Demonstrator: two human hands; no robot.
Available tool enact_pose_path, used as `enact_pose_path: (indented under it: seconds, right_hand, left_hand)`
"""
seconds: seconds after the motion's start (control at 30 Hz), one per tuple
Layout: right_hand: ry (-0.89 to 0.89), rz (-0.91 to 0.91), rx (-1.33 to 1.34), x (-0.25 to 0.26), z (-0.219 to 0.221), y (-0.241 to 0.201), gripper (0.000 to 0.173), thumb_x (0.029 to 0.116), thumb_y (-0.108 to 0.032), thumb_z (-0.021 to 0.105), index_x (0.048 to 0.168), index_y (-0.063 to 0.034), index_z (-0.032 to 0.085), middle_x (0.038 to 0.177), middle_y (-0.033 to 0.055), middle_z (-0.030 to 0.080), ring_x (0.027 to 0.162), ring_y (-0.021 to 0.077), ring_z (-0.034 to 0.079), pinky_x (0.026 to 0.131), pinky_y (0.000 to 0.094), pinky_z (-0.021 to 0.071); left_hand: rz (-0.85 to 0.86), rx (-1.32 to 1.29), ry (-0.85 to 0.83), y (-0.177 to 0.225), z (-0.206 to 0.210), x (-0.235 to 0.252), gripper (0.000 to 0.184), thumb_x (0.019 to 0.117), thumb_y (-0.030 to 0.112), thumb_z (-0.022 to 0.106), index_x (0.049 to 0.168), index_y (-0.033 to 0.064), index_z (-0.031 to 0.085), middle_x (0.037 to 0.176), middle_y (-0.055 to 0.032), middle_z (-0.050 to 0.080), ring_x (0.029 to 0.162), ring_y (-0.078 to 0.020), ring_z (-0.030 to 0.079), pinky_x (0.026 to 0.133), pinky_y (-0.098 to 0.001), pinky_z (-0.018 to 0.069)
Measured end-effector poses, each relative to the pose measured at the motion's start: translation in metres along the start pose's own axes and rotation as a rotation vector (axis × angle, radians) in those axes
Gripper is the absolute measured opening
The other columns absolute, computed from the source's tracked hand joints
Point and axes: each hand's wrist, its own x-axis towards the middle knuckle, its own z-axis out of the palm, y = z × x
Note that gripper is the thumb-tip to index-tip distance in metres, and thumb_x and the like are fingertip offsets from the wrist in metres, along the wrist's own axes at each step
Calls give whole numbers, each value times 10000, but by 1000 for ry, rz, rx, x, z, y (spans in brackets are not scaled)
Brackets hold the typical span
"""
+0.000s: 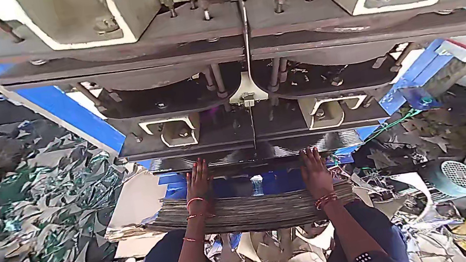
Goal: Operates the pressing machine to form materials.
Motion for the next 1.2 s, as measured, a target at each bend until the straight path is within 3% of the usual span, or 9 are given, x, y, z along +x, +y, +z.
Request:
enact_pose_path:
  seconds: [0.17, 0.4, 0.5, 0.97, 1.1, 1.2]
  right_hand:
    - [75, -25, -15, 1, 10, 3, 465, 936, -6, 545, 1395, 41, 596, 1453, 262, 567, 1359, 506, 516, 1116, 612, 420]
    - [-77, 37, -30, 9, 5, 7, 571, 924, 28, 546, 1491, -27, 518, 1538, 227, 493, 1461, 445, 416, 1203, 567, 321]
    - [-29, 18, -30, 7, 9, 5, 553, 913, 36, 549, 1465, 7, 537, 1516, 244, 511, 1426, 469, 454, 1174, 583, 358]
    - [-62, 52, 1, 7, 1, 1, 562, 926, 1, 555, 1486, -8, 515, 1552, 238, 470, 1459, 468, 406, 1197, 585, 318]
    - [37, 16, 43, 7, 3, 0, 519, 931, 0, 547, 1449, 9, 553, 1529, 251, 493, 1429, 481, 443, 1164, 596, 366]
    - [398, -63, 91, 4, -7, 0, 372, 927, -38, 509, 1228, 7, 725, 1333, 209, 674, 1236, 435, 641, 983, 560, 522]
  left_hand:
    - [-3, -11, 39, 3, 0, -1, 620, 1044, 157, 528, 1594, -8, 292, 1668, -233, 249, 1556, -414, 217, 1241, -616, 137]
    - [-10, -13, 17, 6, -1, 1, 648, 1033, 136, 546, 1602, -2, 268, 1677, -237, 215, 1563, -411, 190, 1245, -610, 137]
    - [15, -26, 52, 1, 5, 2, 656, 1022, 134, 564, 1592, -24, 280, 1667, -259, 225, 1554, -438, 200, 1237, -626, 149]
    - [23, -21, 83, 5, -2, -3, 632, 1015, 110, 556, 1589, 4, 314, 1666, -214, 271, 1550, -425, 226, 1234, -642, 136]
    - [49, -53, 136, 6, -4, -6, 653, 985, 74, 587, 1583, 6, 334, 1659, -217, 288, 1548, -436, 224, 1221, -672, 131]
    - [192, -152, 279, 23, -10, -17, 560, 978, 86, 539, 1508, -64, 435, 1591, -272, 387, 1492, -508, 309, 1185, -713, 170]
